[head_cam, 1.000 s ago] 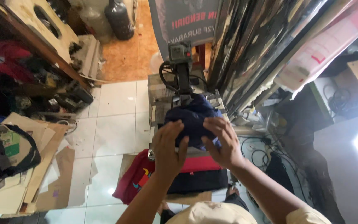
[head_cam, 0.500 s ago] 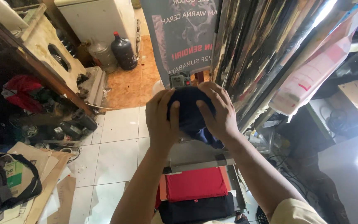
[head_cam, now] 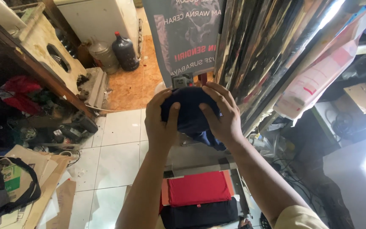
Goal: The person irons several t-shirts using a heat press machine. They place a t-shirt on the lower plate, close the heated upper plate, and then open it to remove the garment. This process is repeated for multiple shirts, including black and red ones with various graphic prints.
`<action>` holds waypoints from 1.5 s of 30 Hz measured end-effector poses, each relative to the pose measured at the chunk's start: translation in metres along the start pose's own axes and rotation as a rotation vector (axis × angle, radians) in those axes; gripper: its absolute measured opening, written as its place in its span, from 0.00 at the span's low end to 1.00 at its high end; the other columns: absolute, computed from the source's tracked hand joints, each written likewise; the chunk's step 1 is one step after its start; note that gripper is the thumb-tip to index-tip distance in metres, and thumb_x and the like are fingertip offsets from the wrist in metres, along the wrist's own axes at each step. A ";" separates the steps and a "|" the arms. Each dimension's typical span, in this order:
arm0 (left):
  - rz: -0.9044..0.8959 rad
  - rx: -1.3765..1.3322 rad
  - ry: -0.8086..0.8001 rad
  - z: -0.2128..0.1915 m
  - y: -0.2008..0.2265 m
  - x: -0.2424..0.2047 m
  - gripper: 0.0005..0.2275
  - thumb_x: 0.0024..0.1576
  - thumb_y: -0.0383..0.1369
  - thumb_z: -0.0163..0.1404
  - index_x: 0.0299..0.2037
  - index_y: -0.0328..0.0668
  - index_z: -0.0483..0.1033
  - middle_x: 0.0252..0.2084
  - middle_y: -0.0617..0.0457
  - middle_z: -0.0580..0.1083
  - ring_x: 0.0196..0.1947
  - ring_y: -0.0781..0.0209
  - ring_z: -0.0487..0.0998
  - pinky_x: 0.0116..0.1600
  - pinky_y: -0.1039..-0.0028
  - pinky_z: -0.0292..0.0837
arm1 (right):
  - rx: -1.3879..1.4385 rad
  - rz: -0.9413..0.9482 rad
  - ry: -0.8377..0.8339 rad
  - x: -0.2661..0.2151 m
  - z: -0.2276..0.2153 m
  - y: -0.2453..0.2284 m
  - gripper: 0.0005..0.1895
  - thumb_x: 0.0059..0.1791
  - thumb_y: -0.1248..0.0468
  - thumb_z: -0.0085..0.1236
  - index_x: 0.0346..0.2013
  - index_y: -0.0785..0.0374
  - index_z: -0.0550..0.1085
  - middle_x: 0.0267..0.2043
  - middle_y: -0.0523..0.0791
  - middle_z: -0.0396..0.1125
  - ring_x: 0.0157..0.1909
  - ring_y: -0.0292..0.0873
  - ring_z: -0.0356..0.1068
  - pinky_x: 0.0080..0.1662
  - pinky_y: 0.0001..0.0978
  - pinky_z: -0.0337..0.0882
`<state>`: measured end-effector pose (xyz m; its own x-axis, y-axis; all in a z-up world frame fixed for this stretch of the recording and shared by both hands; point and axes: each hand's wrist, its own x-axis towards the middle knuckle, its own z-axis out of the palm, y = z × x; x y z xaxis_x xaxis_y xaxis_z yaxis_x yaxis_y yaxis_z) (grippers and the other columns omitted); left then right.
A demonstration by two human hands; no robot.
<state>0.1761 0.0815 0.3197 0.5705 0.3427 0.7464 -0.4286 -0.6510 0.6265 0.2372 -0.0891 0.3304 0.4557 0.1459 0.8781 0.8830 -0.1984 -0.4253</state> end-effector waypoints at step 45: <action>-1.049 0.448 -0.230 -0.051 -0.338 -0.546 0.31 0.56 0.50 0.64 0.67 0.54 0.68 0.66 0.51 0.69 0.66 0.50 0.70 0.64 0.61 0.70 | -0.416 1.083 -0.503 -0.604 -0.056 0.224 0.14 0.46 0.49 0.71 0.43 0.42 0.77 0.38 0.40 0.72 0.46 0.50 0.76 0.45 0.46 0.73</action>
<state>-0.0259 0.1493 -0.2881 0.6318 0.7543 -0.1783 0.5892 -0.3179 0.7428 0.1531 -0.2763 -0.2827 0.9941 0.0514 -0.0950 -0.0288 -0.7220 -0.6913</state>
